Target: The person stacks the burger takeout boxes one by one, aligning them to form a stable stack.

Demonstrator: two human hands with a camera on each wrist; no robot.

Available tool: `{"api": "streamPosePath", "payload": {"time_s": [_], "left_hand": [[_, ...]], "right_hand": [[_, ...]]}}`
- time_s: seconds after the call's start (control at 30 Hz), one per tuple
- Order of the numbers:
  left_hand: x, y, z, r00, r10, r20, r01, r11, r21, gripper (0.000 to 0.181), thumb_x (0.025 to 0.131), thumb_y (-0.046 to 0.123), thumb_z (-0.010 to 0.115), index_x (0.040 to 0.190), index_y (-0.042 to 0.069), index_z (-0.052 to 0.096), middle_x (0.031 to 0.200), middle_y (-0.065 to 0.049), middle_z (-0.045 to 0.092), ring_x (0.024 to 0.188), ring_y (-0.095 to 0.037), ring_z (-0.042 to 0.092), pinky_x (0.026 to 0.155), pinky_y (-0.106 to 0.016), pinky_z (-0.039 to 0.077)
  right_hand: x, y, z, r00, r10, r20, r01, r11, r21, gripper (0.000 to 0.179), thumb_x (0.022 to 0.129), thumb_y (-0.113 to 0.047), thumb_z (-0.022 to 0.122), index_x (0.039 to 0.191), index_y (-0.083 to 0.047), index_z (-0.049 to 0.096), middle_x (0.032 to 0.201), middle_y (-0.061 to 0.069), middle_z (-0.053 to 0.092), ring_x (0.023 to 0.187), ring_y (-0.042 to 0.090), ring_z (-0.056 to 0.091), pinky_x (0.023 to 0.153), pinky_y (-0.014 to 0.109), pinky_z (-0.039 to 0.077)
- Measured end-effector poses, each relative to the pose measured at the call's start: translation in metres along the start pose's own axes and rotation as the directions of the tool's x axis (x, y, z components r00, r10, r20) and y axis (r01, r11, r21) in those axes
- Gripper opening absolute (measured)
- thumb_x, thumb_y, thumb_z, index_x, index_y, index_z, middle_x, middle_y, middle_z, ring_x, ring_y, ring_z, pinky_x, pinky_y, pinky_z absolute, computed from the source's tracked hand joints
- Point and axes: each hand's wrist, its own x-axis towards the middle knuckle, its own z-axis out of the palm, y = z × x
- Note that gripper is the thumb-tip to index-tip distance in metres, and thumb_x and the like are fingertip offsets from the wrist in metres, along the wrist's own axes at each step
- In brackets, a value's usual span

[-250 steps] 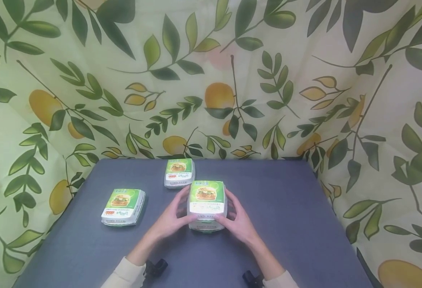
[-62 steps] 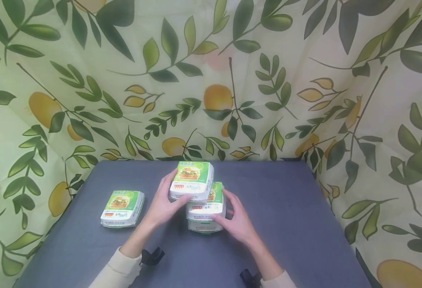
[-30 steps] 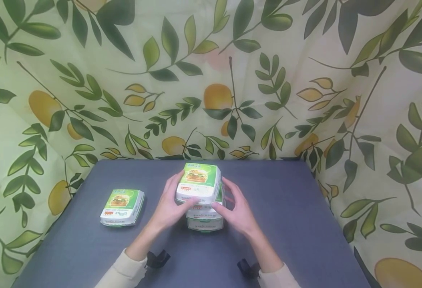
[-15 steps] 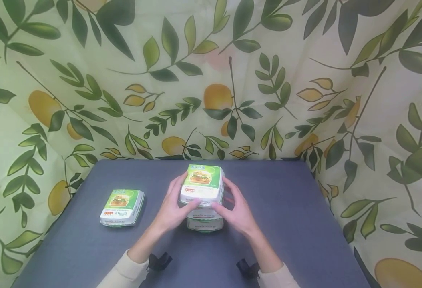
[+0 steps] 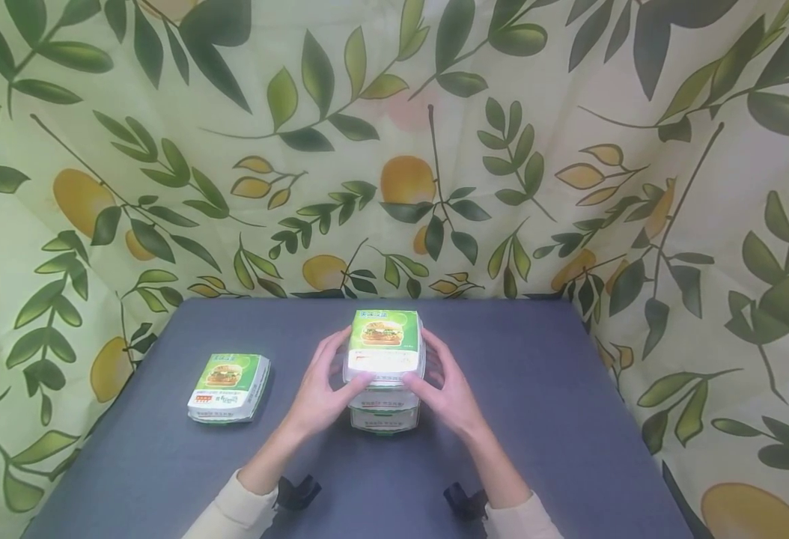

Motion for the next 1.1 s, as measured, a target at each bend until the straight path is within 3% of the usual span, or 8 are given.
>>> {"api": "streamPosePath", "payload": {"time_s": [0.83,1.1], "left_hand": [[-0.0008,-0.0010,-0.0033,1.000,0.008,-0.004,-0.008,1.000,0.005,0.080,0.087,0.035,0.079,0.155,0.017,0.041,0.151,0.000,0.040,0.127,-0.016,0.046,0.099,-0.045,0.049],[-0.0021,0.0006,-0.0057,0.999,0.052,-0.007,-0.052,0.999,0.007,0.076,0.089,0.032,0.079,0.154,0.018,0.043,0.151,-0.003,0.040,0.127,-0.020,0.045,0.096,-0.046,0.050]], "right_hand": [[0.0010,-0.0012,0.0003,1.000,-0.005,0.018,0.005,1.000,-0.018,0.075,0.095,-0.010,0.067,0.160,-0.013,0.030,0.161,0.010,0.032,0.138,0.036,0.040,0.100,0.023,0.044],[0.0003,-0.0012,0.0001,1.000,0.000,0.015,0.001,1.000,-0.012,0.075,0.095,-0.009,0.068,0.159,-0.013,0.030,0.161,0.010,0.033,0.139,0.035,0.040,0.101,0.021,0.043]]}}
